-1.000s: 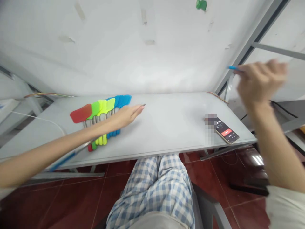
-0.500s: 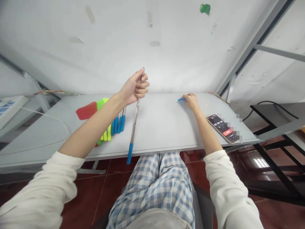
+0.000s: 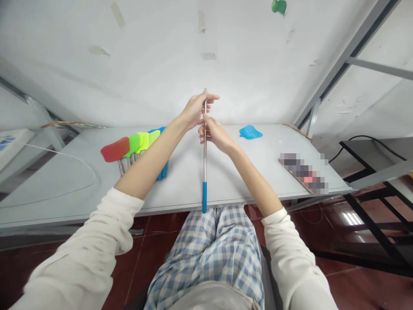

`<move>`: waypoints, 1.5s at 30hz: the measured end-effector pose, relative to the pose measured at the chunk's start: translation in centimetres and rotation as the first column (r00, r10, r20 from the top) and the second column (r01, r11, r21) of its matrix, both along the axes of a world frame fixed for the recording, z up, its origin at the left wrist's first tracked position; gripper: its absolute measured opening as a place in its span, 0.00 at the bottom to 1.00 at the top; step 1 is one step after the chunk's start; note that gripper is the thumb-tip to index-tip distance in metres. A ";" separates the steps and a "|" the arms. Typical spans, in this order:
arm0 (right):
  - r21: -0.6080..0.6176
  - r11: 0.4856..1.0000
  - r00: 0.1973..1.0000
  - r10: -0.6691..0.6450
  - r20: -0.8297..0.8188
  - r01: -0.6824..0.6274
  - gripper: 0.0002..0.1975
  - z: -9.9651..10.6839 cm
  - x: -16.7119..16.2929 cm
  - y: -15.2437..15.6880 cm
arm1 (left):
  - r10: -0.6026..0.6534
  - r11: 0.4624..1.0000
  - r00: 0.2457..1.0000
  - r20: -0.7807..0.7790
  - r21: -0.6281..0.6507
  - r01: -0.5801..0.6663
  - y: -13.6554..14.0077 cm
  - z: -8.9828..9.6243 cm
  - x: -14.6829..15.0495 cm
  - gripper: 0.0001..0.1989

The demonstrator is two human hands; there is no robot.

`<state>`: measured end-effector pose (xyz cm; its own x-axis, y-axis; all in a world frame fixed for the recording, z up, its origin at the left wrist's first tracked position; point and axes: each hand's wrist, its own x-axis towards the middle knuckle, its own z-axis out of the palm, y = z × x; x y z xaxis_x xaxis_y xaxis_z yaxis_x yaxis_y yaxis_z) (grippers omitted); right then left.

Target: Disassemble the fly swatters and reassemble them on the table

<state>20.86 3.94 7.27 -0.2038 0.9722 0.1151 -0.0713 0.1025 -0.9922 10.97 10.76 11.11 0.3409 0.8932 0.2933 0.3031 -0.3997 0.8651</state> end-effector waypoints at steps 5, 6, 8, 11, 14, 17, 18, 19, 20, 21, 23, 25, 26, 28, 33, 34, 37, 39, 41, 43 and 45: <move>0.022 0.972 0.928 -0.215 -0.304 0.232 0.19 1.5 -0.4 1.7 | -0.043 0.980 0.997 -0.059 -0.195 0.031 -5.1 -2.5 -2.7 0.31; 0.038 0.959 0.908 -0.253 -0.333 0.281 0.19 1.6 0.1 2.4 | -0.151 0.956 0.982 -0.114 -0.268 0.116 -6.4 -3.2 -3.4 0.29; 0.062 0.931 0.873 -0.313 -0.374 0.360 0.20 2.0 1.7 3.7 | -0.351 0.887 0.913 -0.210 -0.386 0.252 -8.5 -4.4 -4.9 0.25; 0.044 0.876 0.788 -0.410 -0.460 0.481 0.21 2.6 4.6 4.8 | -0.268 0.950 0.883 -0.385 -0.256 0.176 -10.2 -5.4 -7.1 0.21; -0.009 0.839 0.714 -0.469 -0.520 0.544 0.21 2.8 7.6 5.1 | 0.008 0.999 0.824 -0.566 0.041 0.019 -10.4 -5.3 -9.3 0.19; -0.049 0.851 0.696 -0.458 -0.553 0.522 0.19 2.4 9.3 4.9 | 0.182 0.977 0.708 -0.682 0.205 -0.055 -10.2 -5.0 -10.7 0.22; -0.076 0.855 0.670 -0.455 -0.586 0.513 0.18 2.1 9.4 4.7 | 0.217 0.969 0.676 -0.704 0.240 -0.062 -10.1 -5.0 -11.0 0.23; -0.110 0.855 0.629 -0.455 -0.630 0.508 0.17 1.9 9.3 4.5 | 0.237 0.962 0.652 -0.721 0.267 -0.055 -10.1 -5.1 -11.1 0.23; -0.149 0.850 0.576 -0.461 -0.675 0.505 0.16 1.6 9.0 4.3 | 0.242 0.958 0.637 -0.732 0.286 -0.035 -10.1 -5.3 -11.2 0.24; -0.188 0.839 0.515 -0.473 -0.714 0.510 0.16 1.3 8.7 4.1 | 0.236 0.955 0.630 -0.740 0.296 -0.009 -10.2 -5.5 -11.2 0.24; -0.253 0.798 0.393 -0.511 -0.764 0.547 0.14 0.7 7.9 3.8 | 0.219 0.952 0.627 -0.747 0.304 0.030 -10.2 -5.9 -11.2 0.24; -0.284 0.750 0.315 -0.545 -0.777 0.597 0.11 0.2 7.4 3.6 | 0.232 0.949 0.624 -0.746 0.314 0.023 -10.4 -6.3 -11.3 0.24; -0.287 0.731 0.298 -0.557 -0.775 0.619 0.10 0.1 7.3 3.5 | 0.247 0.947 0.622 -0.743 0.320 0.006 -10.4 -6.4 -11.3 0.23; -0.262 0.716 0.306 -0.559 -0.770 0.647 0.09 -0.1 7.1 3.3 | 0.262 0.948 0.628 -0.733 0.318 -0.025 -10.6 -6.4 -11.3 0.23; -0.183 0.743 0.389 -0.523 -0.758 0.644 0.13 -0.6 4.7 2.2 | 0.238 0.965 0.676 -0.697 0.250 -0.082 -10.9 -5.5 -10.0 0.24; -0.184 0.757 0.420 -0.527 -0.739 0.627 0.14 -0.9 3.6 1.8 | 0.242 0.965 0.679 -0.693 0.244 -0.095 -10.9 -5.3 -9.4 0.23; -0.191 0.814 0.527 -0.514 -0.677 0.549 0.13 -2.3 -0.3 0.3 | 0.252 0.963 0.694 -0.674 0.248 -0.108 -10.8 -4.9 -7.4 0.21; -0.176 0.851 0.558 -0.467 -0.687 0.495 0.12 -3.2 -2.7 -0.8 | 0.241 0.964 0.716 -0.656 0.249 -0.097 -10.7 -5.0 -6.4 0.20; -0.153 0.875 0.567 -0.422 -0.707 0.460 0.11 -3.9 -4.3 -1.6 | 0.227 0.967 0.744 -0.629 0.237 -0.095 -10.7 -5.1 -5.7 0.20; -0.151 0.883 0.594 -0.417 -0.688 0.445 0.11 -3.9 -4.7 -2.0 | 0.224 0.969 0.770 -0.597 0.217 -0.114 -10.7 -5.2 -5.6 0.20; -0.178 0.878 0.654 -0.454 -0.606 0.444 0.12 -3.0 -3.7 -2.1 | 0.208 0.975 0.796 -0.568 0.182 -0.125 -10.8 -5.1 -5.9 0.20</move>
<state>17.17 1.87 4.29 0.3693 0.9285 0.0395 -0.6088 0.2739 -0.7445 5.07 -0.07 5.98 0.3330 0.9205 0.2045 0.8035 -0.3905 0.4493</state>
